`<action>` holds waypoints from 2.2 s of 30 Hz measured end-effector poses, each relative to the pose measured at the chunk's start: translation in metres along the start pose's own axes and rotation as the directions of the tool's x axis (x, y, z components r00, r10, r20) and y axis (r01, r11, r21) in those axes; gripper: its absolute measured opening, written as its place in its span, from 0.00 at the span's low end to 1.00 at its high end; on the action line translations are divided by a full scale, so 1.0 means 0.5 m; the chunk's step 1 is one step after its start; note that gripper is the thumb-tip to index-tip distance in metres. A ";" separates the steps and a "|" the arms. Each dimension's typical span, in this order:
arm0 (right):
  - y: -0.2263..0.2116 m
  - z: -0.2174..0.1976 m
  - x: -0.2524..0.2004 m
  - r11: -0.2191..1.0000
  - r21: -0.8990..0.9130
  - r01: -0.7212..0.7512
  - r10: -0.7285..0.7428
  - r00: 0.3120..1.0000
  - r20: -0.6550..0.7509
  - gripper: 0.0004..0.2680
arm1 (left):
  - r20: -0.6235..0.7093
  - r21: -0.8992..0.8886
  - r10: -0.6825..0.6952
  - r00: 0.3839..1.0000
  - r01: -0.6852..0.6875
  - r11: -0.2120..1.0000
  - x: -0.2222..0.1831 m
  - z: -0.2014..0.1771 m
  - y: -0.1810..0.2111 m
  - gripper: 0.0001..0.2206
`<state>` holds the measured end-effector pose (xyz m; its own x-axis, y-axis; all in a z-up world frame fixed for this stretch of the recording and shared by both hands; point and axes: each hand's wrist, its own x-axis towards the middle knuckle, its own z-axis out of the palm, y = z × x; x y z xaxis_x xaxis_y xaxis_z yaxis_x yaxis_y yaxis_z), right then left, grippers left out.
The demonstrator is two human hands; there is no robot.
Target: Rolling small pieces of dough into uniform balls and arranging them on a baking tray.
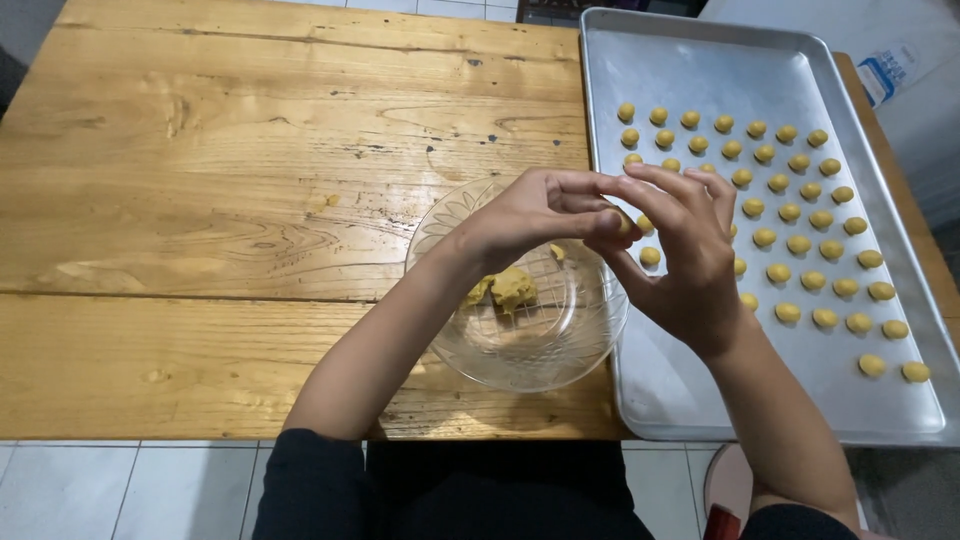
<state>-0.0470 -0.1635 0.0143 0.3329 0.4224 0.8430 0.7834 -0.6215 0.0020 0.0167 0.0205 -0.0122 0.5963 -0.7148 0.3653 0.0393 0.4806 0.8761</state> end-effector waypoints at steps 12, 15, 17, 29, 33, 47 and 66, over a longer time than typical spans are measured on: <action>-0.009 -0.002 -0.007 1.000 -0.010 -0.012 0.012 1.000 0.016 0.24 | 0.030 -0.032 0.023 0.999 -0.022 0.999 0.000 0.004 -0.005 0.24; -0.008 -0.002 -0.007 1.000 -0.029 0.002 -0.001 1.000 0.028 0.23 | 0.009 -0.033 0.021 1.000 -0.020 0.999 0.003 -0.001 -0.015 0.22; -0.010 -0.001 -0.011 1.000 0.001 -0.013 0.013 0.999 0.033 0.23 | 0.039 -0.060 0.030 0.999 -0.027 0.998 0.011 -0.013 -0.037 0.25; -0.002 -0.001 -0.019 0.999 0.033 -0.015 0.014 0.999 0.030 0.24 | 0.081 -0.090 0.021 0.996 -0.014 0.996 0.008 -0.017 -0.044 0.24; 0.002 -0.004 -0.023 0.999 0.035 -0.005 0.004 1.000 0.014 0.22 | 0.098 -0.130 0.013 0.995 0.000 0.992 0.012 -0.019 -0.038 0.31; 0.011 -0.016 -0.043 1.000 0.011 0.027 -0.027 1.000 0.004 0.21 | 0.059 -0.059 -0.040 0.997 0.043 0.997 -0.003 0.014 0.005 0.27; 0.002 -0.244 -0.094 0.977 0.001 -0.212 0.183 0.848 0.497 0.11 | 0.230 0.270 -0.146 0.962 0.081 0.959 -0.004 0.105 -0.008 0.43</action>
<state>-0.1256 -0.2643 0.0404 0.6870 0.5724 0.4477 0.6955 -0.6965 -0.1767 -0.0270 -0.0067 0.0002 0.3841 -0.8745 0.2961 -0.1306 0.2660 0.9551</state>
